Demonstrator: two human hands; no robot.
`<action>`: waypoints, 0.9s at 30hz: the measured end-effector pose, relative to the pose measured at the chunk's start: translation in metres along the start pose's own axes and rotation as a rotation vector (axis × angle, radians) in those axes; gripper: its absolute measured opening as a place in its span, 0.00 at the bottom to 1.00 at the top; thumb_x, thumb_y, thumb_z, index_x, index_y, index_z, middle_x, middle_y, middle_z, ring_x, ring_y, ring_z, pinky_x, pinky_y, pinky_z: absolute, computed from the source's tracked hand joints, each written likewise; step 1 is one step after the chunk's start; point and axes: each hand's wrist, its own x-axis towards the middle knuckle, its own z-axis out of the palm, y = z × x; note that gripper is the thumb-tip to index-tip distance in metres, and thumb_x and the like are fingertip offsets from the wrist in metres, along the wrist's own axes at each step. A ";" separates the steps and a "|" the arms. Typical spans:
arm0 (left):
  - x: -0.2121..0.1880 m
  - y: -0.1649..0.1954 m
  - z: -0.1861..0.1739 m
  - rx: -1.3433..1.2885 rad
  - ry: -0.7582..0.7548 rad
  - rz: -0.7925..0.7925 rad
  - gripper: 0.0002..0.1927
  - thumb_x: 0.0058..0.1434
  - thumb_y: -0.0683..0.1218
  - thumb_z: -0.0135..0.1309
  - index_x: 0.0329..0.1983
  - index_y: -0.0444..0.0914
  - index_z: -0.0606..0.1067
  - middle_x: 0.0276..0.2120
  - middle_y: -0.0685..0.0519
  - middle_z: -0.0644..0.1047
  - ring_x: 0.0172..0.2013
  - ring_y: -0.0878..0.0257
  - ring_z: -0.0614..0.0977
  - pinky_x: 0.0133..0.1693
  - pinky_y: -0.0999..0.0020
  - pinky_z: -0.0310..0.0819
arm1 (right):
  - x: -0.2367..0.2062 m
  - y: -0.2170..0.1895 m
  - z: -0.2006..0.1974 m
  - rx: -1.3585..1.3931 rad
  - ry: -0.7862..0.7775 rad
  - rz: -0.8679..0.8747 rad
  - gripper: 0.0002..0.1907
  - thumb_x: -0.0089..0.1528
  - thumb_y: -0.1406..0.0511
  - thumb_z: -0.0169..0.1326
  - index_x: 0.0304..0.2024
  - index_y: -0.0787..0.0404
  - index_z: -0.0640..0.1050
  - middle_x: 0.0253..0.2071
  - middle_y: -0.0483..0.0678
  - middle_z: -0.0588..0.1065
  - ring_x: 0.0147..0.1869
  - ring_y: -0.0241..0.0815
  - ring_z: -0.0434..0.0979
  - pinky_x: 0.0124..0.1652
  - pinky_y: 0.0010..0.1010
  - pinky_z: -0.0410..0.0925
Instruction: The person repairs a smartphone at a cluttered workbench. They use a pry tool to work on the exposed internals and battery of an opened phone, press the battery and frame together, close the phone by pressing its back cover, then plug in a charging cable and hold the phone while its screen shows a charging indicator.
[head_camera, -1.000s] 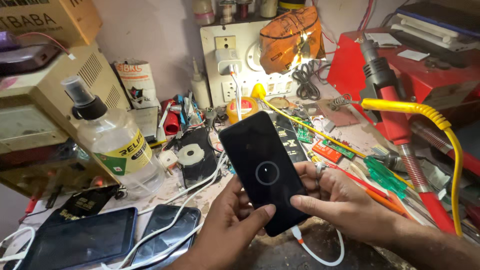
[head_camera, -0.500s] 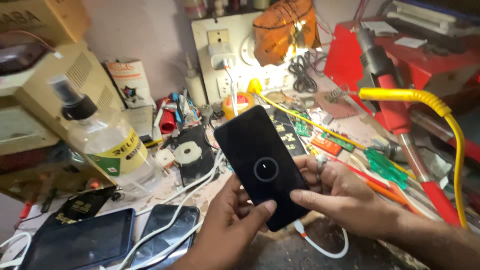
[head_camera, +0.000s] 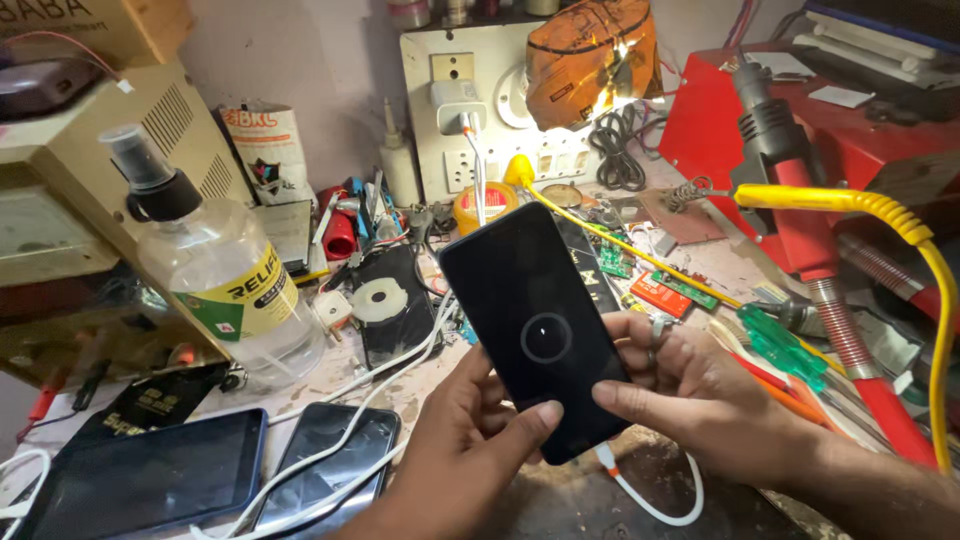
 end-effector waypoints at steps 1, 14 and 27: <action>0.000 0.000 0.000 0.001 0.004 0.000 0.33 0.60 0.39 0.58 0.69 0.42 0.65 0.43 0.52 0.82 0.38 0.69 0.83 0.39 0.71 0.80 | 0.000 -0.001 0.000 0.003 -0.007 0.005 0.24 0.60 0.75 0.53 0.60 0.64 0.71 0.51 0.51 0.80 0.54 0.37 0.80 0.54 0.32 0.73; 0.006 -0.008 -0.003 -0.004 0.004 -0.014 0.33 0.58 0.38 0.58 0.68 0.42 0.66 0.43 0.52 0.82 0.40 0.68 0.84 0.36 0.72 0.80 | 0.000 -0.008 0.003 -0.039 -0.003 0.049 0.25 0.60 0.73 0.53 0.62 0.63 0.72 0.50 0.50 0.82 0.52 0.35 0.82 0.53 0.30 0.75; 0.004 -0.006 -0.001 0.041 0.007 -0.015 0.33 0.59 0.39 0.58 0.69 0.42 0.65 0.45 0.52 0.82 0.42 0.67 0.84 0.39 0.69 0.82 | 0.000 -0.009 0.005 0.017 -0.001 0.065 0.24 0.61 0.73 0.52 0.61 0.64 0.71 0.49 0.51 0.82 0.51 0.36 0.83 0.52 0.32 0.76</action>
